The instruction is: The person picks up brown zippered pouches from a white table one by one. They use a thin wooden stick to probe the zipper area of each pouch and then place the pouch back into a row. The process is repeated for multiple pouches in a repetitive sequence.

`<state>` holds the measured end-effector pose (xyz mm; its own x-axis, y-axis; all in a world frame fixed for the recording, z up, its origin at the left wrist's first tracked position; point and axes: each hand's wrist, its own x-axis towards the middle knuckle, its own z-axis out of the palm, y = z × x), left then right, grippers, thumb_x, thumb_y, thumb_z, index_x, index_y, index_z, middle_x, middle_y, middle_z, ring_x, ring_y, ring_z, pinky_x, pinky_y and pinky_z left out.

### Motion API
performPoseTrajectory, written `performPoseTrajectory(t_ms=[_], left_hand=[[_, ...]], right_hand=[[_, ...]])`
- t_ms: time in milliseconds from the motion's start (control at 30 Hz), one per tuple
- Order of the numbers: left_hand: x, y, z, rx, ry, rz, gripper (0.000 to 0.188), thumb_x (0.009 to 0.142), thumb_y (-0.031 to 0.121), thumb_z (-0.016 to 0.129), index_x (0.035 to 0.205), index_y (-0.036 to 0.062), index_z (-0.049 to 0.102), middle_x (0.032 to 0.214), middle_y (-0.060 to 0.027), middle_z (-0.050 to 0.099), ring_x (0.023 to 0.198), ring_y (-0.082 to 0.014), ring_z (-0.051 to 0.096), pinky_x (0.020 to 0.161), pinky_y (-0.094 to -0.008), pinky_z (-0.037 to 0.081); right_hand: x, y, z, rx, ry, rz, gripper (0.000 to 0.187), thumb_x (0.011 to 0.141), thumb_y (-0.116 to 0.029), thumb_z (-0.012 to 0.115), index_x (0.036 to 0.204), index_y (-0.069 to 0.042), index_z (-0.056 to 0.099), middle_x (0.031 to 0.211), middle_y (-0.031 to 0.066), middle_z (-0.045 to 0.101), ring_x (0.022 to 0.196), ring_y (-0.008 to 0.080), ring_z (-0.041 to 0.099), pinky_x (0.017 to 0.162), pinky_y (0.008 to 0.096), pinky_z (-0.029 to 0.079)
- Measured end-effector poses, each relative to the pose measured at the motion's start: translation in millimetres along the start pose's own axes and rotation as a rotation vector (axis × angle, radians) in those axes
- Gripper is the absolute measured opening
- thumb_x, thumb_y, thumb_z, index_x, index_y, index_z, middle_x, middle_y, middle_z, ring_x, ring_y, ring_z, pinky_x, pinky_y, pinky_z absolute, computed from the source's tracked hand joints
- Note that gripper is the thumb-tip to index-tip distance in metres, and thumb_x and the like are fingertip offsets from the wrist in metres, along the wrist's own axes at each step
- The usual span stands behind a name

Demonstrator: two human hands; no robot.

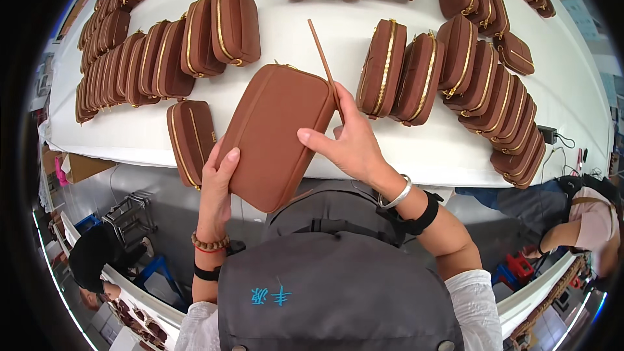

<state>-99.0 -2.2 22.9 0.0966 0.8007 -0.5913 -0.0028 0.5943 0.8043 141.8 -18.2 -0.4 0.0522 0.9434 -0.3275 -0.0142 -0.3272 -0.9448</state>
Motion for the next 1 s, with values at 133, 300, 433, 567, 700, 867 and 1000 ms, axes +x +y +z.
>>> performPoseTrajectory(t_ms=[133,300,433,567,700,867,1000], left_hand=[[-6.6,5.4,0.1,-0.042,-0.037,-0.004,0.073,0.083,0.033,0.073,0.141,0.0011,0.041,0.131,-0.0124,0.053,0.121,-0.0215,0.052,0.101,-0.0341,0.042],[-10.6,3.4,0.7,-0.085,-0.042,0.105,0.075,0.083,0.028,0.073,0.143,0.0015,0.037,0.135,-0.0127,0.05,0.123,-0.0216,0.05,0.102,-0.0348,0.041],[-11.8,2.8,2.9,0.018,-0.011,0.222,0.075,0.08,0.022,0.076,0.142,0.0013,0.039,0.135,-0.0126,0.048,0.122,-0.0217,0.05,0.101,-0.0345,0.042],[-2.3,-17.1,7.2,0.592,0.161,0.701,0.069,0.073,0.015,0.079,0.135,0.0065,0.05,0.127,-0.0102,0.053,0.114,-0.0245,0.056,0.096,-0.0356,0.046],[17.8,-52.8,23.7,0.726,0.208,0.793,0.063,0.07,0.008,0.079,0.128,0.0112,0.057,0.126,-0.0122,0.049,0.116,-0.0285,0.052,0.091,-0.0379,0.049],[39.9,-85.8,29.9,0.739,0.166,0.75,0.066,0.07,0.006,0.078,0.13,0.0113,0.054,0.126,-0.0127,0.042,0.113,-0.0301,0.052,0.089,-0.0385,0.049],[46.8,-82.7,19.4,0.731,0.038,0.72,0.08,0.071,0.012,0.079,0.141,0.0101,0.039,0.13,-0.0144,0.039,0.115,-0.0295,0.051,0.09,-0.0373,0.049]], right_hand=[[9.1,9.8,-1.3,0.086,0.049,-0.074,0.063,0.089,-0.029,0.067,0.136,0.004,0.041,0.122,0.0096,0.056,0.11,0.0126,0.052,0.088,0.025,0.043],[14.0,8.0,-2.3,0.037,0.087,0.039,0.052,0.098,-0.038,0.05,0.13,0.004,0.048,0.109,0.0076,0.06,0.102,0.0131,0.053,0.091,0.0277,0.042],[18.1,11.9,2.4,0.004,0.114,0.039,0.054,0.099,-0.041,0.049,0.13,0.003,0.049,0.102,0.0052,0.06,0.096,0.0112,0.053,0.086,0.0267,0.042],[24.8,19.1,6.7,0.013,0.131,0.103,0.053,0.098,-0.041,0.051,0.13,0.001,0.05,0.088,-0.0004,0.056,0.077,0.0061,0.047,0.069,0.023,0.04],[33.2,17.7,17.7,0.181,0.088,0.228,0.058,0.097,-0.041,0.052,0.139,-0.001,0.042,0.099,0.0005,0.061,0.046,0.0003,0.03,0.041,0.0186,0.027],[41.9,42.9,22.3,0.074,0.041,0.097,0.06,0.096,-0.038,0.055,0.139,0.002,0.04,0.125,0.0109,0.058,0.072,0.0061,0.051,0.057,0.0219,0.041],[45.5,51.1,22.7,0.047,0.043,0.111,0.067,0.093,-0.039,0.06,0.138,0.005,0.039,0.13,0.0208,0.052,0.118,0.023,0.049,0.093,0.0316,0.042]])
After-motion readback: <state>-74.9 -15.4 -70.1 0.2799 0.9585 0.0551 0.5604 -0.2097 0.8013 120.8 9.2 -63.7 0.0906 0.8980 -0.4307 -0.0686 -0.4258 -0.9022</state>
